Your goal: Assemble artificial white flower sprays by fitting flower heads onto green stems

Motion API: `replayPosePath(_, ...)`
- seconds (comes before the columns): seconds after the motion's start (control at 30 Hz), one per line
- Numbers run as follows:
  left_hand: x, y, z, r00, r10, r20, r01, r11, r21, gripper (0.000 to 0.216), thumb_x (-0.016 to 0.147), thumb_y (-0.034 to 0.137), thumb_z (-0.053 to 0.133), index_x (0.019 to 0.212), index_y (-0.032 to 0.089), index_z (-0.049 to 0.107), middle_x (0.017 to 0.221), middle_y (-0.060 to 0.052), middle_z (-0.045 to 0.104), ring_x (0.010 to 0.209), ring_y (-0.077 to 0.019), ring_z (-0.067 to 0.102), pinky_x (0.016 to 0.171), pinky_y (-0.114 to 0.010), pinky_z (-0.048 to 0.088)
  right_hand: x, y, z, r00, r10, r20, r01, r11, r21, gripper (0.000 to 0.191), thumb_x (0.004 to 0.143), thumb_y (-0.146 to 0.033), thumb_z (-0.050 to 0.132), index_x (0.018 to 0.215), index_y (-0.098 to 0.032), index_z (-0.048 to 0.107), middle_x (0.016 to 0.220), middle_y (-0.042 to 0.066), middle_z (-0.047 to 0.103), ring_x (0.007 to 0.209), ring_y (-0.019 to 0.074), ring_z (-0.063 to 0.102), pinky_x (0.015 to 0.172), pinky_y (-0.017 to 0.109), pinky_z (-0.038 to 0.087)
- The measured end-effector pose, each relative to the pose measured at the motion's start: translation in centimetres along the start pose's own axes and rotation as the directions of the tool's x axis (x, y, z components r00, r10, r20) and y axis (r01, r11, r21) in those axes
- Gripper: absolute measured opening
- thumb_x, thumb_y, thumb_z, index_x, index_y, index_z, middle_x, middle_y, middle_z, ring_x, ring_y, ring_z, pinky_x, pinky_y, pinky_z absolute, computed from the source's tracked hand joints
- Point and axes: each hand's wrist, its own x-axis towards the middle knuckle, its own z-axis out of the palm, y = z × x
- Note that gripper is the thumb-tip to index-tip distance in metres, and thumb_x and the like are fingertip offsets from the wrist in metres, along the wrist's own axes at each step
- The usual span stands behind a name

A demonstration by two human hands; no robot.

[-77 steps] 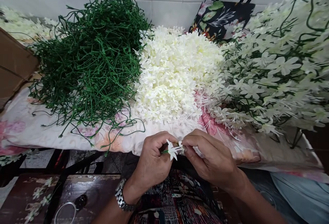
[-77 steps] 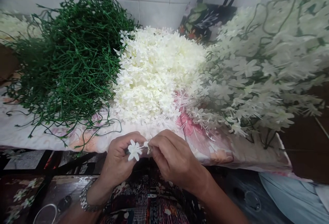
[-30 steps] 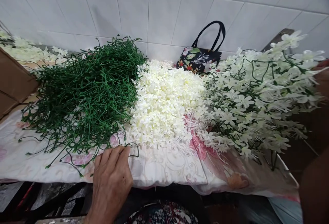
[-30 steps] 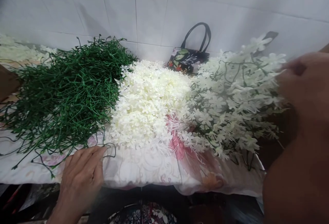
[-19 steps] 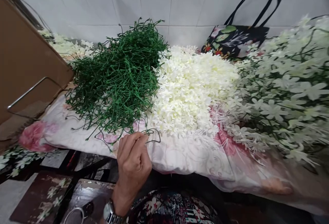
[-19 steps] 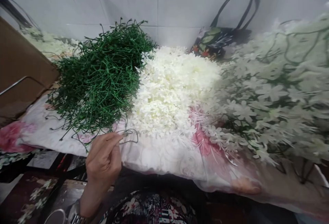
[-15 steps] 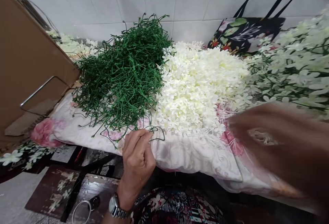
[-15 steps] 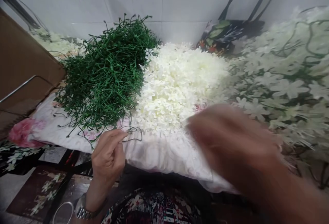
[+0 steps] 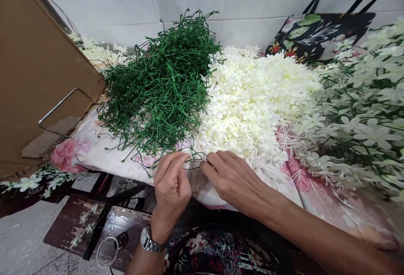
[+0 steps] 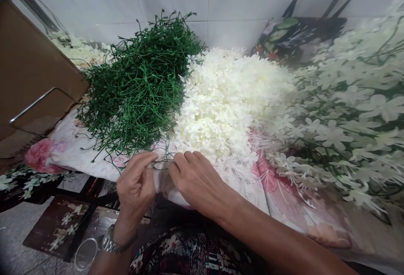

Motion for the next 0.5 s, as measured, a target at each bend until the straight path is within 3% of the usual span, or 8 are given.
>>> replayPosePath(0.13, 0.3, -0.4, -0.1, 1.000, -0.024, 0.018, 0.024, 1.000, 0.003, 0.024, 0.083, 0.005, 0.045, 0.089, 0.014, 0.066, 0.086, -0.008, 0.068, 0.083, -0.0174, 0.065, 0.075, -0.031, 0.054, 0.3, -0.1, -0.2, 1.000, -0.004, -0.026, 0.004, 1.000, -0.003, 0.018, 0.080, -0.001, 0.048, 0.073, -0.017, 0.053, 0.073, 0.005, 0.054, 0.066, 0.0178, 0.047, 0.059, 0.030, 0.036)
replayPosePath(0.3, 0.8, -0.5, -0.4, 0.992, -0.113, 0.064, 0.116, 0.992, -0.044, 0.018, 0.085, 0.011, 0.049, 0.084, 0.013, 0.067, 0.083, -0.007, 0.067, 0.078, -0.0160, 0.065, 0.068, -0.027, 0.053, -1.6, 0.4, -1.6, 0.996, 0.017, -0.092, -0.018, 1.000, -0.006, 0.022, 0.082, 0.000, 0.044, 0.071, -0.016, 0.053, 0.073, 0.007, 0.054, 0.067, 0.0186, 0.047, 0.060, 0.031, 0.036)
replayPosePath(0.5, 0.6, -0.3, -0.3, 1.000, -0.004, -0.006, 0.004, 1.000, -0.007, 0.016, 0.083, 0.008, 0.050, 0.084, 0.015, 0.065, 0.080, -0.007, 0.067, 0.077, -0.0165, 0.065, 0.070, -0.029, 0.054, -4.6, 1.5, -3.1, 0.958, 0.207, -0.200, -0.180, 0.973, 0.147, 0.021, 0.088, -0.006, 0.043, 0.073, -0.016, 0.054, 0.073, 0.006, 0.058, 0.073, 0.0170, 0.055, 0.063, 0.030, 0.041)
